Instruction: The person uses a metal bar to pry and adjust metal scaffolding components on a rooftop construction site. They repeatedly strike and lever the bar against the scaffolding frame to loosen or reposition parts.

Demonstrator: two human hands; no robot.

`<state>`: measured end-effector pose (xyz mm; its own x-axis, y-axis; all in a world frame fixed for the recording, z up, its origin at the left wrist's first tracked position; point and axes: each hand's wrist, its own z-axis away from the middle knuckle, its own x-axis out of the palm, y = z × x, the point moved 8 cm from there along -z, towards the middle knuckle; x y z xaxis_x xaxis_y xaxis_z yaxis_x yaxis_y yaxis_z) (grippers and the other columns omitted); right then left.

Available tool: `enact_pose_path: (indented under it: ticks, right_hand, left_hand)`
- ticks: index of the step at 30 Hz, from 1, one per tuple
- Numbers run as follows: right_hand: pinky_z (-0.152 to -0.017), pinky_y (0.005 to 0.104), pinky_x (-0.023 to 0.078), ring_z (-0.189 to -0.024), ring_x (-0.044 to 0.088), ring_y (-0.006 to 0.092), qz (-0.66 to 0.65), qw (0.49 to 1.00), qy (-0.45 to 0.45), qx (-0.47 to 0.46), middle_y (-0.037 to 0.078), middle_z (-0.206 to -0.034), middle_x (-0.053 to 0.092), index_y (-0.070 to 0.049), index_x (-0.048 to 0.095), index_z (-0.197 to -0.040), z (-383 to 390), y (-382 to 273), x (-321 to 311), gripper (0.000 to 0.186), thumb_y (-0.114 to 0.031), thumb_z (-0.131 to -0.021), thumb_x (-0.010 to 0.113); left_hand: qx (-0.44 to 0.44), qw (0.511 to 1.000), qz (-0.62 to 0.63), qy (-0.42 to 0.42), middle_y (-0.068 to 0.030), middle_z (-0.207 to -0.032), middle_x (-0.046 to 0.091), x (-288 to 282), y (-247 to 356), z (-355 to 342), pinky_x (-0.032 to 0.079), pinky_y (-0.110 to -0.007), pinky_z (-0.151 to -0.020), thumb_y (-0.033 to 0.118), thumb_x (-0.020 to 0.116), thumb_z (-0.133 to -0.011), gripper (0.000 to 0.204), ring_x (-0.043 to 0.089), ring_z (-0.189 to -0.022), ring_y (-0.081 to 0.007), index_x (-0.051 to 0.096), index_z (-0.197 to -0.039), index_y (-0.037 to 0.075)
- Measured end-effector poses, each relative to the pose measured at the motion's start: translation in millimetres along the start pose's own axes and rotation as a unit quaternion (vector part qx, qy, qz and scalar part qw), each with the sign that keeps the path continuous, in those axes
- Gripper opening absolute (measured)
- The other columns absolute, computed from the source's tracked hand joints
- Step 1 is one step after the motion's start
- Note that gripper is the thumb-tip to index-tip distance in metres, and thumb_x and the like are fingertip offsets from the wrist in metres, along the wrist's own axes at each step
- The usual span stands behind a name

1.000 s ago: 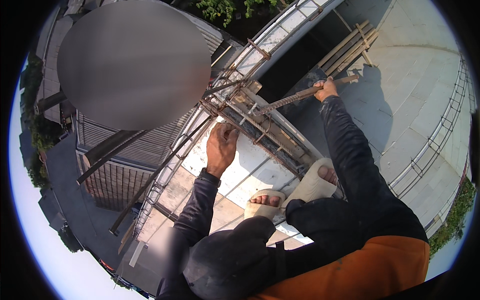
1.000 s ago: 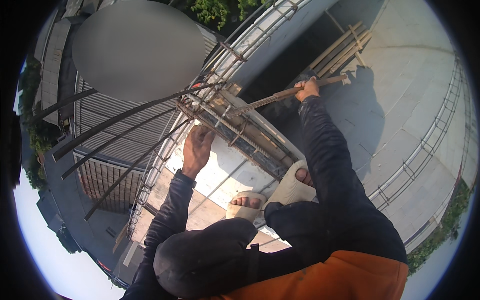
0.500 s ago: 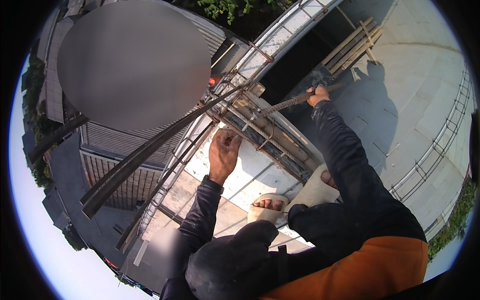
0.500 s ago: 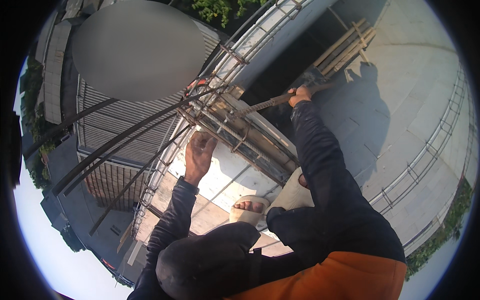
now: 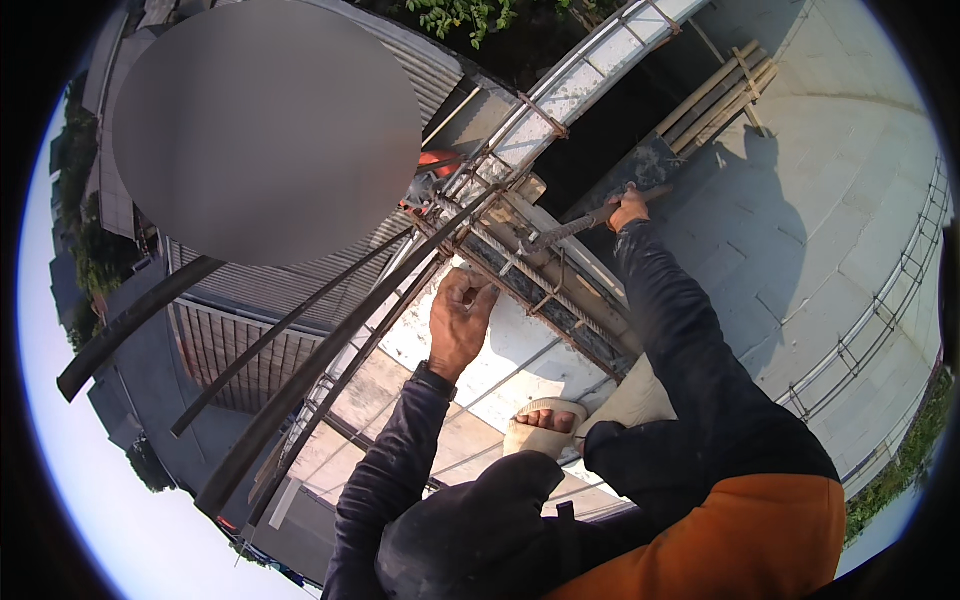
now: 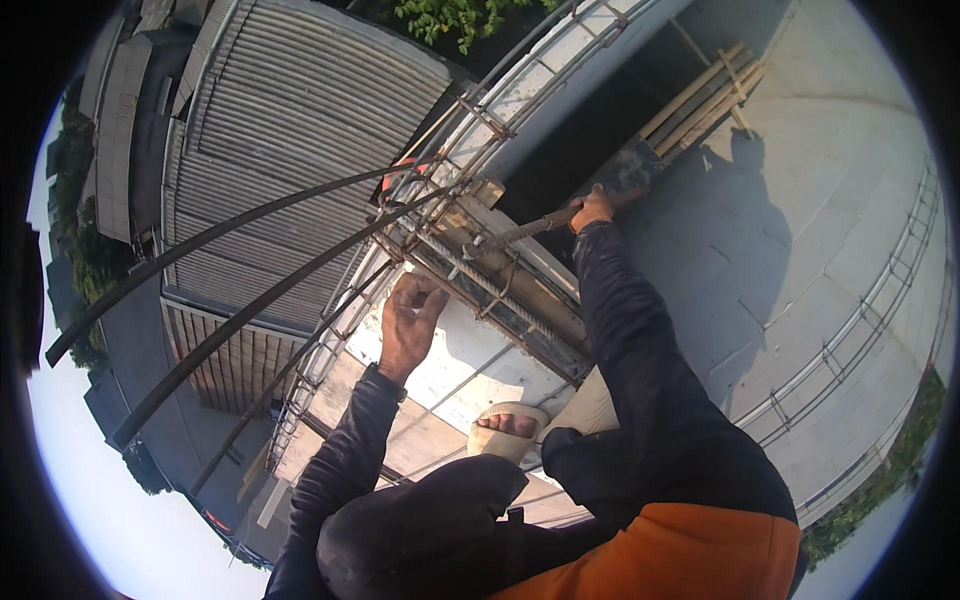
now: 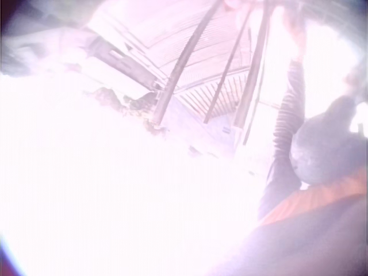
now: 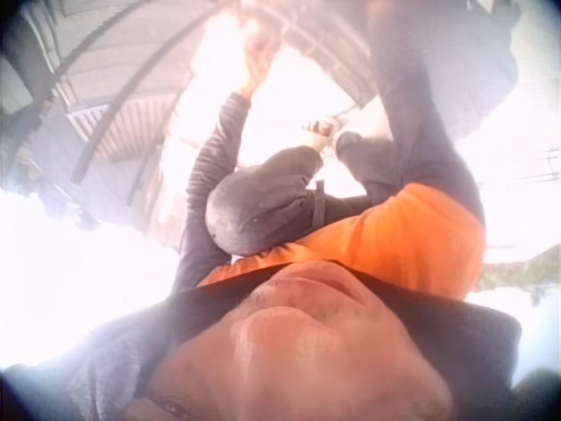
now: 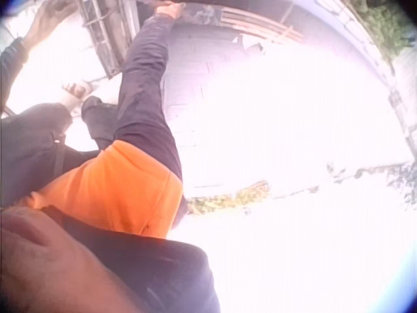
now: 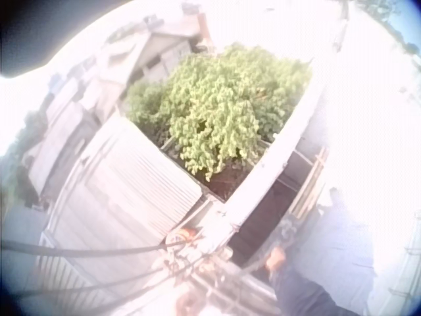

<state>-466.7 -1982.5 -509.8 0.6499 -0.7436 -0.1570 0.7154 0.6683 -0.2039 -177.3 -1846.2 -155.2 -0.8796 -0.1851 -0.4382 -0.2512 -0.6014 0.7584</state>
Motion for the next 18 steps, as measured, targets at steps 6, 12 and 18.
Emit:
enact_pose_path:
  ticks: [6,12,18]
  right_hand:
    - [-0.051,0.0366,0.044,-0.049,0.045,0.0202,0.032,0.999,-0.014,0.013,0.004,-0.065,0.047,-0.011,0.062,-0.114,5.1,0.7,-0.2,0.023,-0.033,-0.105,0.061]
    - [-0.049,0.0308,0.042,-0.05,0.044,0.0175,-0.002,0.997,-0.049,0.051,0.001,-0.071,0.046,-0.014,0.063,-0.114,4.6,2.3,8.0,0.018,-0.029,-0.106,0.058]
    - [-0.046,0.0278,0.039,-0.05,0.043,0.0149,-0.013,0.993,-0.099,0.056,0.001,-0.068,0.044,-0.008,0.054,-0.091,0.7,-0.5,17.7,0.012,-0.011,-0.103,0.056]
  left_hand:
    - [0.018,0.999,0.002,0.041,-0.0095,-0.099,0.062,-8.0,4.1,4.7,0.054,-0.034,-0.081,0.011,0.076,-0.09,0.014,0.063,-0.089,-0.0207,0.069,-0.096,-0.001]
    - [0.033,0.983,-0.151,0.104,-0.0193,-0.123,0.054,-16.4,28.4,11.8,0.044,-0.045,-0.102,0.037,0.075,-0.095,0.056,0.051,-0.119,-0.033,0.054,-0.131,-0.002]
    - [0.034,0.98,-0.087,0.177,-0.0245,-0.143,0.031,28.3,0.9,21.3,0.026,-0.048,-0.119,0.047,0.065,-0.101,0.084,0.03,-0.139,-0.0374,0.024,-0.15,-0.006]
